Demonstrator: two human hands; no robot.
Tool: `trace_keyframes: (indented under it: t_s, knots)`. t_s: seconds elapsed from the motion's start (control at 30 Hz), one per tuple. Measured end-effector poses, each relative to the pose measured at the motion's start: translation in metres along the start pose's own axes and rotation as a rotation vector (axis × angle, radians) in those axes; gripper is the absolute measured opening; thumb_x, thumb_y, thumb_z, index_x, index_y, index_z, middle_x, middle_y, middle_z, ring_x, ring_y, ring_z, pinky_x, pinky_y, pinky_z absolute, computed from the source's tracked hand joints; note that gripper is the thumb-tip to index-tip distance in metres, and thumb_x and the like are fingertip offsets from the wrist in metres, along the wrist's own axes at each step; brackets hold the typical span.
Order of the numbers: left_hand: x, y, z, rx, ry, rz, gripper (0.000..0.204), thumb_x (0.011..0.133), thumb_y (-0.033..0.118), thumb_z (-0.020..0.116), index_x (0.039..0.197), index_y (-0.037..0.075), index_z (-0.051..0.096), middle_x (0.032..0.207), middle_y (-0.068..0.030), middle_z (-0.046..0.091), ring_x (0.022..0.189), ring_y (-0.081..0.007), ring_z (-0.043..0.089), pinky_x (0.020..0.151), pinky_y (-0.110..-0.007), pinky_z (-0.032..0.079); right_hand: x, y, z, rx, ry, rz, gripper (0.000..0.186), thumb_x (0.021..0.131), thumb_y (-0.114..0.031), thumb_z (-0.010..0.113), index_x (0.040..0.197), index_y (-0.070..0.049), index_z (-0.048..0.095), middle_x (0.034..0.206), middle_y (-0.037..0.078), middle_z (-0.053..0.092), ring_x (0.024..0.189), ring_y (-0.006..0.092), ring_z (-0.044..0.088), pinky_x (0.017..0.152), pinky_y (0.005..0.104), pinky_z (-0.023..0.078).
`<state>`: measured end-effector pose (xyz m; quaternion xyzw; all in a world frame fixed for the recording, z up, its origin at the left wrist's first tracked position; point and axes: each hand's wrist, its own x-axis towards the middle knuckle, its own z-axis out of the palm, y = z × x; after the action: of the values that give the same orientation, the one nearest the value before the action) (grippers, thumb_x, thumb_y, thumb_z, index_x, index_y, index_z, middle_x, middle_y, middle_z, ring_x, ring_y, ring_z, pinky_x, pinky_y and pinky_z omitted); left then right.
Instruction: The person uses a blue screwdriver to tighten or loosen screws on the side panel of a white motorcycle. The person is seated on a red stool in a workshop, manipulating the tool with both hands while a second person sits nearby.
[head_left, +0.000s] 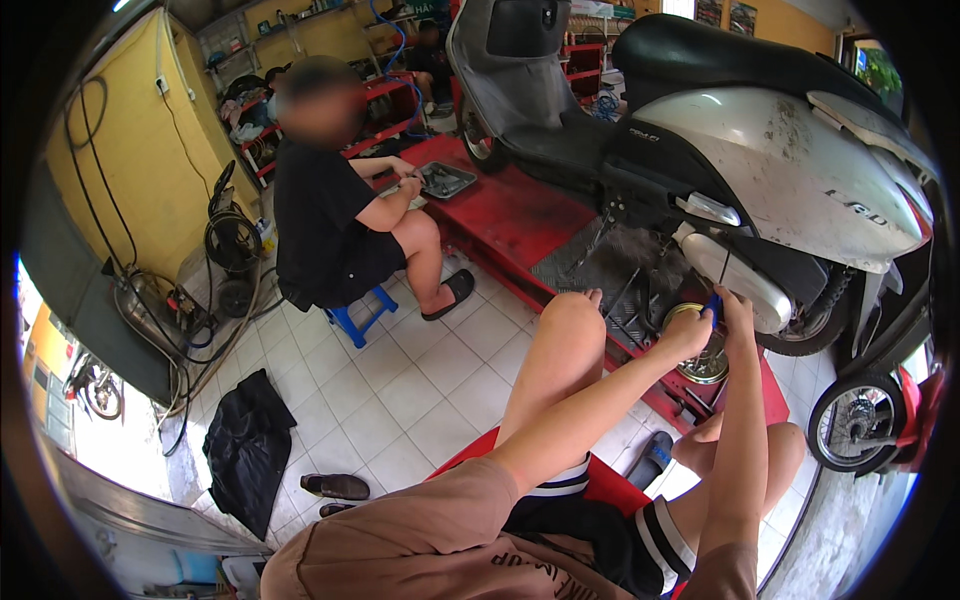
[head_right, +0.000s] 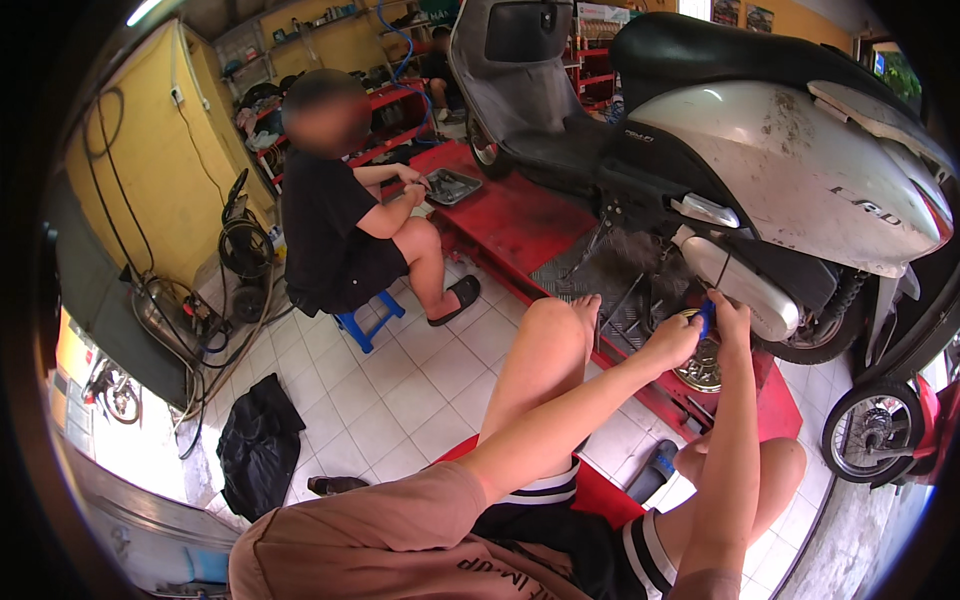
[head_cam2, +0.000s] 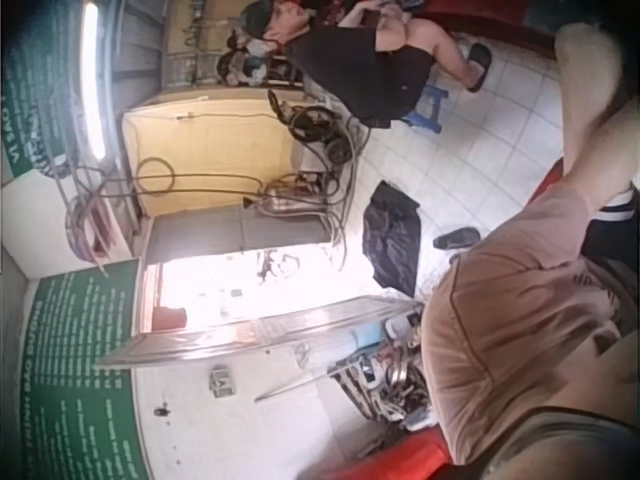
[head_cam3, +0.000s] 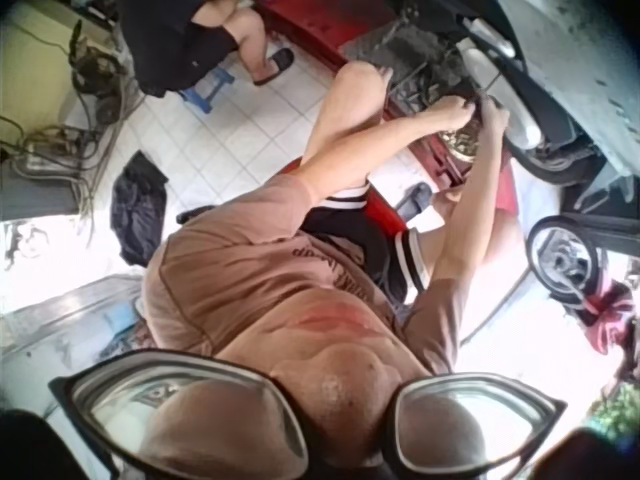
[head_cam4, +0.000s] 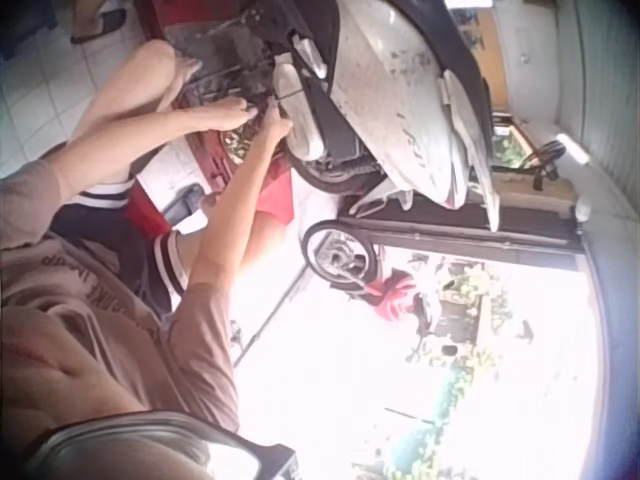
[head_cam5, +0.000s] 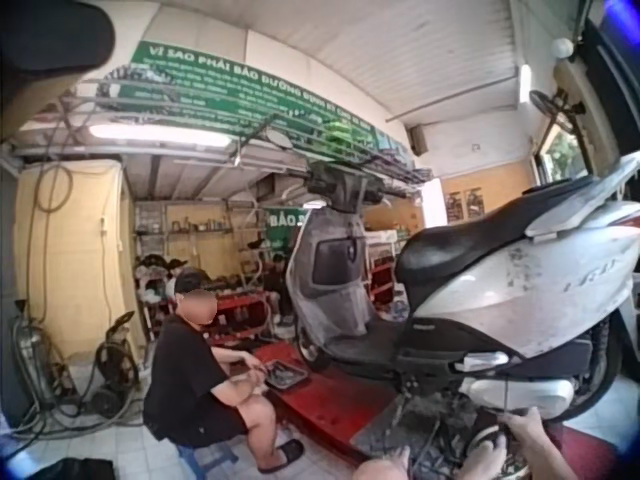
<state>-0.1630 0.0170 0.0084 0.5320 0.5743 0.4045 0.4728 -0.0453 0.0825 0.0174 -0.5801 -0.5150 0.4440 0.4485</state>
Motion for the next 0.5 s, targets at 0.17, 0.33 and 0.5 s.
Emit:
trace_keyframes:
  t_s: [0.17,0.33,0.5]
  knots:
    - [-0.001,0.003,-0.005,-0.401,0.031,-0.125,0.044,0.097,0.036,0.034,0.085,0.0,0.056,0.064,-0.0072,0.054,0.047,-0.0173,0.053,0.043,-0.033,0.043,-0.007,-0.005,-0.002,0.329,-0.26,0.194,0.024,0.087,-0.031,0.057,0.101,-0.012,0.06,0.086,0.002,0.061,0.077,0.0156,0.057,0.066,0.0291,0.045]
    - [0.001,-0.009,-0.008,0.128,0.293,0.056,0.043,0.094,0.031,0.037,0.086,-0.004,0.061,0.085,-0.025,0.065,0.084,-0.0342,0.067,0.071,-0.045,0.053,-0.004,0.001,0.009,0.373,-0.272,0.128,0.023,0.089,-0.027,0.057,0.101,-0.008,0.062,0.09,0.003,0.063,0.08,0.0156,0.058,0.071,0.0315,0.046]
    - [-0.027,0.017,0.003,0.46,0.344,0.201,0.043,0.084,0.036,0.056,0.098,-0.005,0.054,0.086,-0.0262,0.065,0.083,-0.0409,0.065,0.077,-0.049,0.052,0.036,0.038,0.001,0.247,-0.129,-0.074,0.028,0.086,-0.02,0.064,0.102,0.003,0.061,0.089,0.007,0.063,0.075,0.015,0.058,0.059,0.0296,0.047]
